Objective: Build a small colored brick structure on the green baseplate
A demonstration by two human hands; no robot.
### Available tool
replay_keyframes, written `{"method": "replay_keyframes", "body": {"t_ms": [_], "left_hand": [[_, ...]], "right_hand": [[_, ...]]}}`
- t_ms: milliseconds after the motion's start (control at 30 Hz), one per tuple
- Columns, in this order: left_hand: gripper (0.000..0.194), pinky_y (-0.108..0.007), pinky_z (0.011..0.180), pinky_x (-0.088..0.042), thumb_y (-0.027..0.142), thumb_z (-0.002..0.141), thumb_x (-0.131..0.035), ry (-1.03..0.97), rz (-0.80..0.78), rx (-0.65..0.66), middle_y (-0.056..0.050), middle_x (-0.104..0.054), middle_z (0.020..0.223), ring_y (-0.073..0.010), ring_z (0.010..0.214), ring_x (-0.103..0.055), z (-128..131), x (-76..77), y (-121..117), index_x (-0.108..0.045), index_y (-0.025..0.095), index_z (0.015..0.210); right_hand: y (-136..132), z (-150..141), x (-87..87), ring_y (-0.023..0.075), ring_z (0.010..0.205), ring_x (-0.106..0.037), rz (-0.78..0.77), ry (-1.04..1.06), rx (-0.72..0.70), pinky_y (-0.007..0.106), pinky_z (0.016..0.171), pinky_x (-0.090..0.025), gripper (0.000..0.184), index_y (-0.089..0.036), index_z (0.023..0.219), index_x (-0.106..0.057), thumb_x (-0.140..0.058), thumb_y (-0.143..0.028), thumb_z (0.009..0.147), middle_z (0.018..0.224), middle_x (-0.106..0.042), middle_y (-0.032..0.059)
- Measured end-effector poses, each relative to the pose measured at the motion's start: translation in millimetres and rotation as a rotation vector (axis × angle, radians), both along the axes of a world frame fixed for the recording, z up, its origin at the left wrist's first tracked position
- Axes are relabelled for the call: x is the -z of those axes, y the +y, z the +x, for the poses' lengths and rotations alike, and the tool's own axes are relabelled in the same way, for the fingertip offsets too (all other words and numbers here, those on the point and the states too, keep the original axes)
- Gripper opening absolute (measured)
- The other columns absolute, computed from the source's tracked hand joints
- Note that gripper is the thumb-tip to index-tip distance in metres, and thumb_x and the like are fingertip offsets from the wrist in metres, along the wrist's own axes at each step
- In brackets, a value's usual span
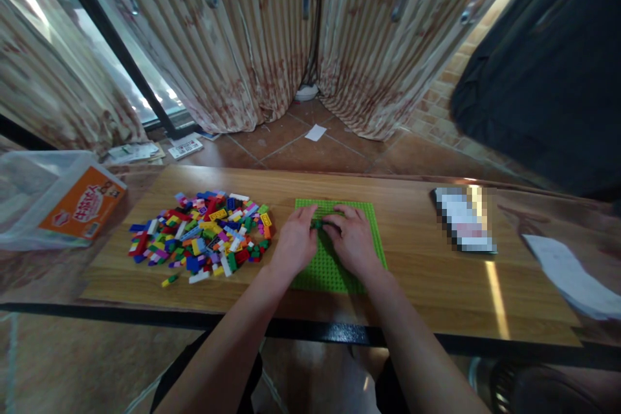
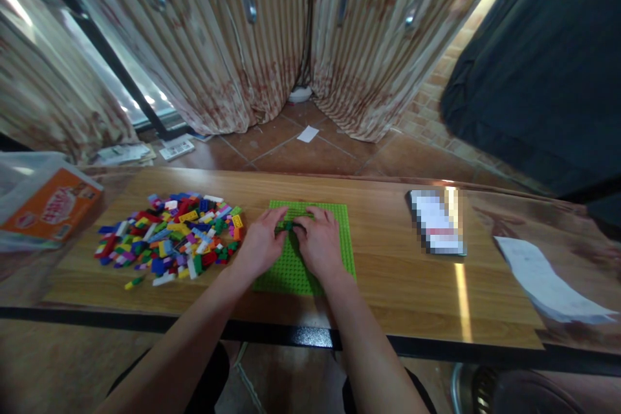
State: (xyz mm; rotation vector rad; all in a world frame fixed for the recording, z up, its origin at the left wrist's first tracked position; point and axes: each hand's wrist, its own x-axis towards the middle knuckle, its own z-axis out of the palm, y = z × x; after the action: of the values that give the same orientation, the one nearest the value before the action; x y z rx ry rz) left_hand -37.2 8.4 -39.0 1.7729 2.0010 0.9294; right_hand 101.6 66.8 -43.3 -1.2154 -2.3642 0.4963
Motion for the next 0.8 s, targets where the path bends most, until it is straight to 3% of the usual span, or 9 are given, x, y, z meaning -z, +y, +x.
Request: {"method": "replay_keyframes", "body": {"t_ms": [167, 567, 800], "left_hand": [[0.054, -0.044, 0.101, -0.051, 0.003, 0.078, -0.057, -0.030, -0.028, -0.063, -0.015, -0.061, 0.124, -0.0274, 0.119, -0.058, -5.1, 3.1, -3.5, -0.050, 0.012, 0.131], [0.061, -0.044, 0.103, -0.051, 0.001, 0.077, -0.058, -0.140, -0.077, 0.025, -0.015, -0.057, 0.129, -0.0261, 0.122, -0.056, -8.4, 3.6, -21.5, -0.046, 0.012, 0.135], [0.054, -0.044, 0.104, -0.049, 0.001, 0.079, -0.055, -0.147, -0.059, 0.027, -0.014, -0.057, 0.128, -0.0251, 0.123, -0.055, -4.5, 2.3, -31.7, -0.050, 0.014, 0.131]], "right_hand": [[1.0, 0.3, 3.2, 0.0277, 0.112, -0.052, -0.041, 0.003, 0.019, 0.044, 0.095, -0.040, 0.019, -0.022, 0.099, -0.076, -0.060, -0.023, 0.089, 0.117, -0.065, 0.0104], [-13.8, 6.5, -0.3, 0.0254, 0.103, -0.055, -0.065, -0.015, -0.063, 0.041, 0.091, -0.041, 0.016, -0.022, 0.096, -0.074, -0.061, -0.018, 0.088, 0.104, -0.069, 0.0078], [-22.2, 7.7, -0.7, 0.0249, 0.101, -0.056, -0.055, 0.016, -0.054, 0.039, 0.089, -0.043, 0.017, -0.020, 0.095, -0.075, -0.060, -0.016, 0.088, 0.103, -0.068, 0.0090]]}}
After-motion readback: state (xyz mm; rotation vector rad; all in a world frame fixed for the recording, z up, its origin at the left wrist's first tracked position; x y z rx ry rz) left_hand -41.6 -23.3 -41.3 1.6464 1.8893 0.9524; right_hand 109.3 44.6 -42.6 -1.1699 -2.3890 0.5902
